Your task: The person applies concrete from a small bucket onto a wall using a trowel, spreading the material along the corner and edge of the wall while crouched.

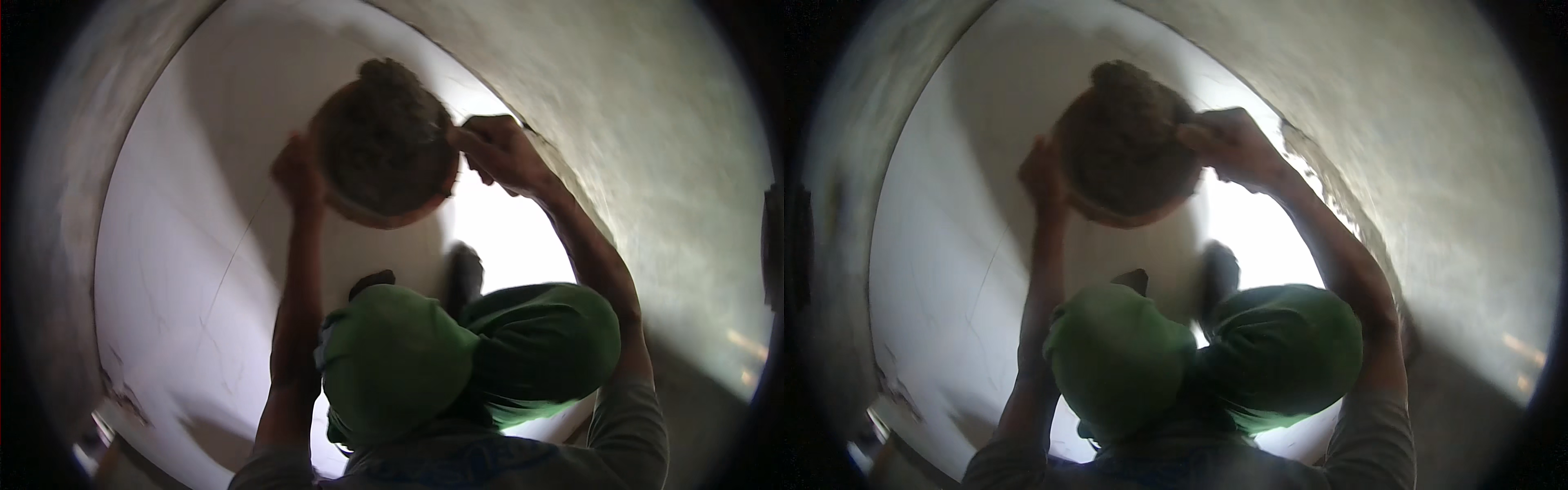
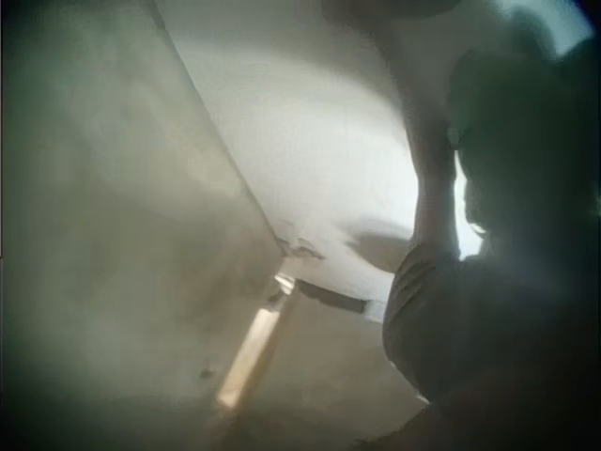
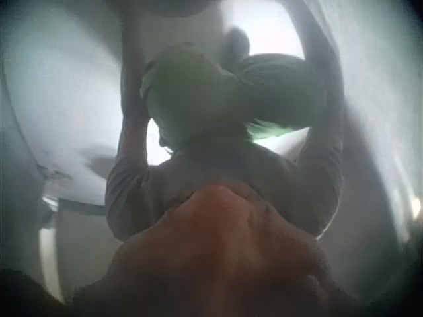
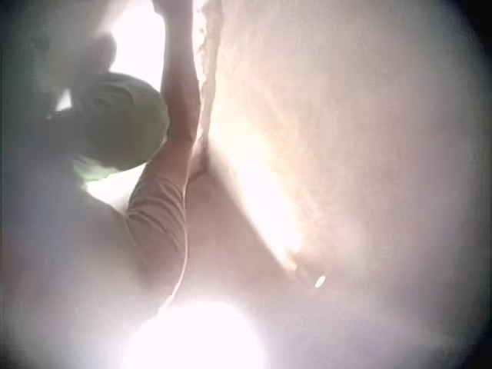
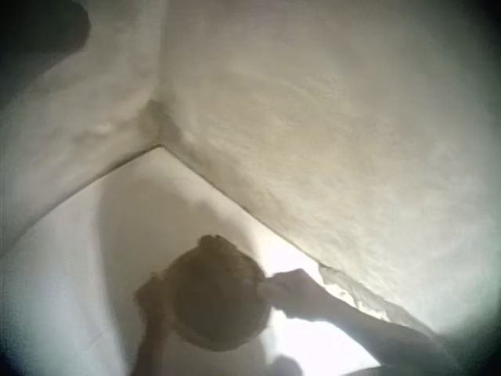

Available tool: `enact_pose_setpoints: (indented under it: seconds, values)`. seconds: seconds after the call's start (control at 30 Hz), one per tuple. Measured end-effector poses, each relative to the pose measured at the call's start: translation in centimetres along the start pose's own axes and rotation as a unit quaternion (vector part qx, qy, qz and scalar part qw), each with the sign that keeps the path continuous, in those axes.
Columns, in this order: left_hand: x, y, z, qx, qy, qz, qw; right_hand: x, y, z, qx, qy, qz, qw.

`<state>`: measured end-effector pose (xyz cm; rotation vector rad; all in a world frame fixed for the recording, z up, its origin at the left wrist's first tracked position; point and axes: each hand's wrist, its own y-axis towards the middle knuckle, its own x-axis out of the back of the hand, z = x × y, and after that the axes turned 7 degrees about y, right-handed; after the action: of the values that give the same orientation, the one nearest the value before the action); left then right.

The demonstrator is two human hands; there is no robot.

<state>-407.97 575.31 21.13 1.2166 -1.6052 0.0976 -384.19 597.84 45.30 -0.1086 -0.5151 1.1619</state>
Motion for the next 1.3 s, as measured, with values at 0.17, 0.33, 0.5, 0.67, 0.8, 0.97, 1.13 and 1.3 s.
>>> enact_pose_setpoints:
  seconds: [0.17, 0.33, 0.5, 0.67, 0.8, 0.97, 1.13, 1.3]
  values:
    - [5.3, 2.0, 6.6, 0.064, -0.028, 0.102, 0.992, 3.4, -1.4, -6.1, -0.073, 0.025, 0.002, 0.997]
    - [7.5, 3.9, 7.3, 0.200, -0.031, 0.120, 0.972, 12.1, -3.6, -16.4, -0.200, 0.243, -0.020, 0.949]
    - [9.7, 4.5, 7.2, 0.244, -0.039, 0.153, 0.957, 13.1, -3.7, -20.2, -0.276, 0.294, -0.121, 0.907]
    - [10.0, 4.4, 6.1, 0.296, -0.026, 0.149, 0.943, 9.1, -4.7, -26.2, -0.019, -0.313, -0.228, 0.922]
    - [9.9, 4.8, 6.2, 0.272, -0.026, 0.191, 0.943, 9.5, -3.9, -27.6, -0.066, -0.389, -0.267, 0.879]
    - [10.2, 5.0, 5.8, 0.294, 0.032, 0.180, 0.938, 11.8, -0.8, -27.1, 0.014, -0.402, -0.312, 0.861]
    - [10.1, 4.6, 5.9, 0.328, -0.040, 0.169, 0.929, 10.0, -3.0, -27.1, -0.038, -0.393, -0.315, 0.863]
    - [8.9, 4.3, 7.3, 0.374, -0.161, 0.174, 0.897, 14.8, -8.5, -30.1, -0.037, -0.418, -0.303, 0.855]
